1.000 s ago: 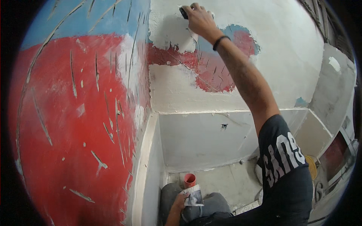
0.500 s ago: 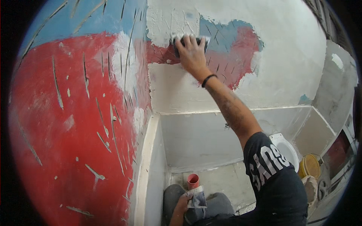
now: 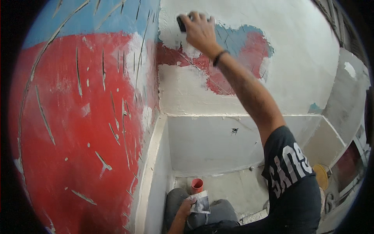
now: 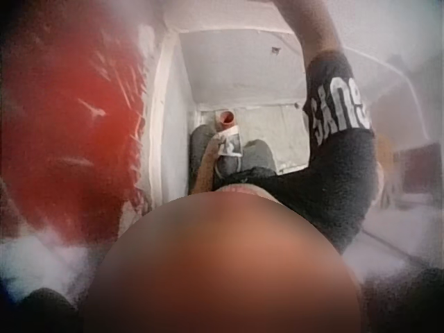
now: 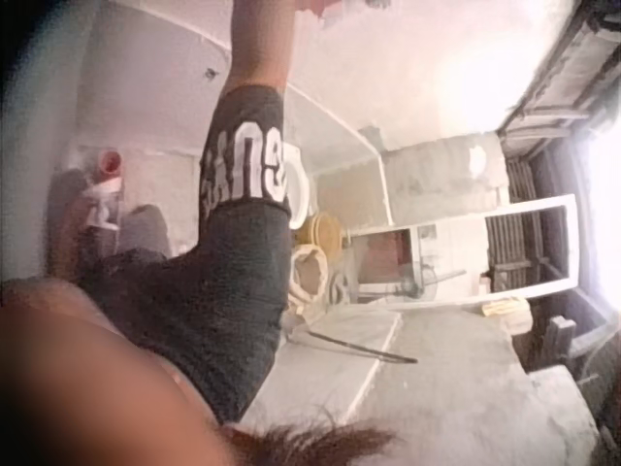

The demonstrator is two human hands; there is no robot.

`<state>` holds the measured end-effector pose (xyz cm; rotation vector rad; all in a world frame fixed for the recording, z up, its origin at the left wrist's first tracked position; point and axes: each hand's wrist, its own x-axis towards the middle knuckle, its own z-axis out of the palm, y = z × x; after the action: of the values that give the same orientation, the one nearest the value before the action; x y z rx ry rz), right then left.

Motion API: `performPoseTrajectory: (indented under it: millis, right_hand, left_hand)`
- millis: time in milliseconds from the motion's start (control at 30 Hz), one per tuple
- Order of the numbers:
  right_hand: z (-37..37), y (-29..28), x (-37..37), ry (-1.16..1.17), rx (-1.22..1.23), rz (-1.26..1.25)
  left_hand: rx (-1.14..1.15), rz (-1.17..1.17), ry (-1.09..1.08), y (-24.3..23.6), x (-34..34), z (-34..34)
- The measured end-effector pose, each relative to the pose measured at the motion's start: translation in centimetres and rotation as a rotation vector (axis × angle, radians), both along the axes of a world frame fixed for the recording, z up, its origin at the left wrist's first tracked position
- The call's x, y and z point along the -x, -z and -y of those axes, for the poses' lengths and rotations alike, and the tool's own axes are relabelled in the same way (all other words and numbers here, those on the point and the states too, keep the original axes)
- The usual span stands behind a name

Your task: Applying plaster or putty to unfinished walls using a scraper.

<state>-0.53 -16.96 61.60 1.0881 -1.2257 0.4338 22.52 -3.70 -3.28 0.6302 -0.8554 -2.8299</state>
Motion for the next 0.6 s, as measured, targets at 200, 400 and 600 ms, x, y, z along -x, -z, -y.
performPoseTrajectory:
  millis: [200, 400, 600]
  right_hand:
    - [4.3, -3.2, 1.3, 0.140, 0.155, -0.097]
    - [5.2, 9.2, 1.1, 0.029, 0.050, -0.065]
    - [2.3, 17.5, -2.2, -0.098, -0.223, 0.215]
  left_hand:
    - [-0.013, 0.001, 0.028, 2.4, 1.0, -0.2]
    - [-0.039, 0.011, 0.030, 3.8, 0.9, 0.3]
    - [-0.002, 0.028, 0.000, 1.2, 0.1, 0.5]
